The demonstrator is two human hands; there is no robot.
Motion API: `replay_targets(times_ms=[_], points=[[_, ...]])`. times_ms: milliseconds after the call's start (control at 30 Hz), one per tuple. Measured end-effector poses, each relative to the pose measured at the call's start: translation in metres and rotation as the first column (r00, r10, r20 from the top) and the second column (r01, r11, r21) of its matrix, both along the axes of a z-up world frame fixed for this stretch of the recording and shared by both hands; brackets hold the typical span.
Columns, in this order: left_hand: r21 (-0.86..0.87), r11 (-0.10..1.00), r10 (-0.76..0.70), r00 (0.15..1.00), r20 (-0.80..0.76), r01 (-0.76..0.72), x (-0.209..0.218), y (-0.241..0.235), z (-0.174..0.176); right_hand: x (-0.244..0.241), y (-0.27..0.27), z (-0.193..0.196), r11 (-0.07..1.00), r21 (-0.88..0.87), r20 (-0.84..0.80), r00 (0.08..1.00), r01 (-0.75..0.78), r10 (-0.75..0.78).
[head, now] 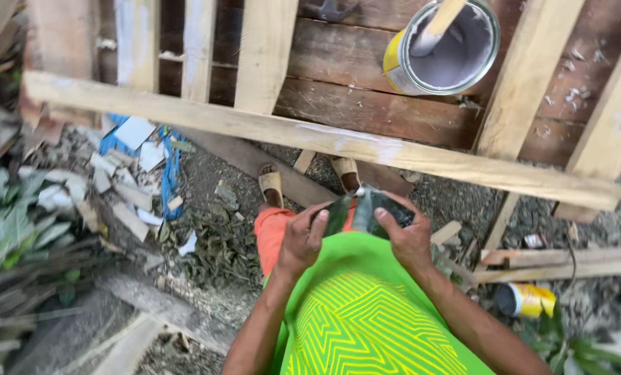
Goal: The person scoops wood filler from a can using a putty knife and applies it to the joints and surfaces of a wooden frame. They spread the filler along the edges and corners to smooth the wood.
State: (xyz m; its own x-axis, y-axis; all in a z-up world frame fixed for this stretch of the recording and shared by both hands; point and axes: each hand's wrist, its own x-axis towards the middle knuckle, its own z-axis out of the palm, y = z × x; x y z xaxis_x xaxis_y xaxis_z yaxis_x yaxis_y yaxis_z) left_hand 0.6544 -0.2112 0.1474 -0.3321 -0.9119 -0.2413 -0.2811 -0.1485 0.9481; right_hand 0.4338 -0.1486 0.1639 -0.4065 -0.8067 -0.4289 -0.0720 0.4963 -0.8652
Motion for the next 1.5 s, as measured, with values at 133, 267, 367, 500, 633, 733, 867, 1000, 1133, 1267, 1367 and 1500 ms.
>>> replay_targets(times_ms=[133, 267, 367, 500, 633, 733, 867, 1000, 1133, 1267, 1367, 1500], points=[[0.185, 0.974, 0.120, 0.991, 0.058, -0.129, 0.068, -0.030, -0.066, 0.014, -0.016, -0.046, 0.961, -0.241, -0.418, 0.908, -0.132, 0.020], [0.408, 0.901, 0.144, 0.989, 0.033, -0.145, 0.139, -0.055, -0.113, 0.012, -0.043, -0.091, 0.956, 0.003, -0.887, 0.440, -0.294, 0.139], [0.470, 0.872, 0.114, 0.990, 0.078, -0.137, 0.175, -0.063, -0.128, 0.011, -0.058, -0.119, 0.934, 0.265, -0.907, 0.267, -0.239, 0.326], [0.565, 0.796, 0.127, 0.973, 0.193, -0.216, 0.213, -0.054, -0.129, 0.018, -0.072, -0.147, 0.932, 0.305, -0.917, 0.202, -0.197, 0.343], [0.564, 0.792, 0.151, 0.970, 0.189, -0.233, 0.225, -0.052, -0.132, 0.030, -0.069, -0.151, 0.933, 0.279, -0.895, 0.291, -0.227, 0.338], [0.598, 0.769, 0.174, 0.974, 0.142, -0.225, 0.232, -0.046, -0.135, 0.029, -0.065, -0.146, 0.930, 0.297, -0.873, 0.333, -0.215, 0.356], [0.627, 0.748, 0.109, 0.972, 0.210, -0.219, 0.227, -0.055, -0.138, 0.032, -0.070, -0.147, 0.946, 0.259, -0.890, 0.333, -0.196, 0.312], [0.633, 0.745, 0.191, 0.976, 0.101, -0.211, 0.216, -0.063, -0.126, 0.037, -0.073, -0.146, 0.940, 0.249, -0.879, 0.354, -0.234, 0.321], [0.594, 0.773, 0.176, 0.975, 0.137, -0.223, 0.218, -0.058, -0.137, 0.038, -0.080, -0.154, 0.944, 0.228, -0.865, 0.396, -0.238, 0.308], [0.499, 0.847, 0.045, 0.960, 0.275, -0.182, 0.226, -0.055, -0.142, 0.050, -0.087, -0.164, 0.926, 0.267, -0.877, 0.332, -0.266, 0.348], [0.560, 0.797, 0.139, 0.971, 0.196, -0.227, 0.219, -0.057, -0.144, 0.053, -0.088, -0.164, 0.924, 0.267, -0.850, 0.385, -0.274, 0.360], [0.606, 0.756, 0.149, 0.966, 0.211, -0.248, 0.219, -0.054, -0.137, 0.071, -0.089, -0.167, 0.910, 0.296, -0.823, 0.405, -0.290, 0.398]])
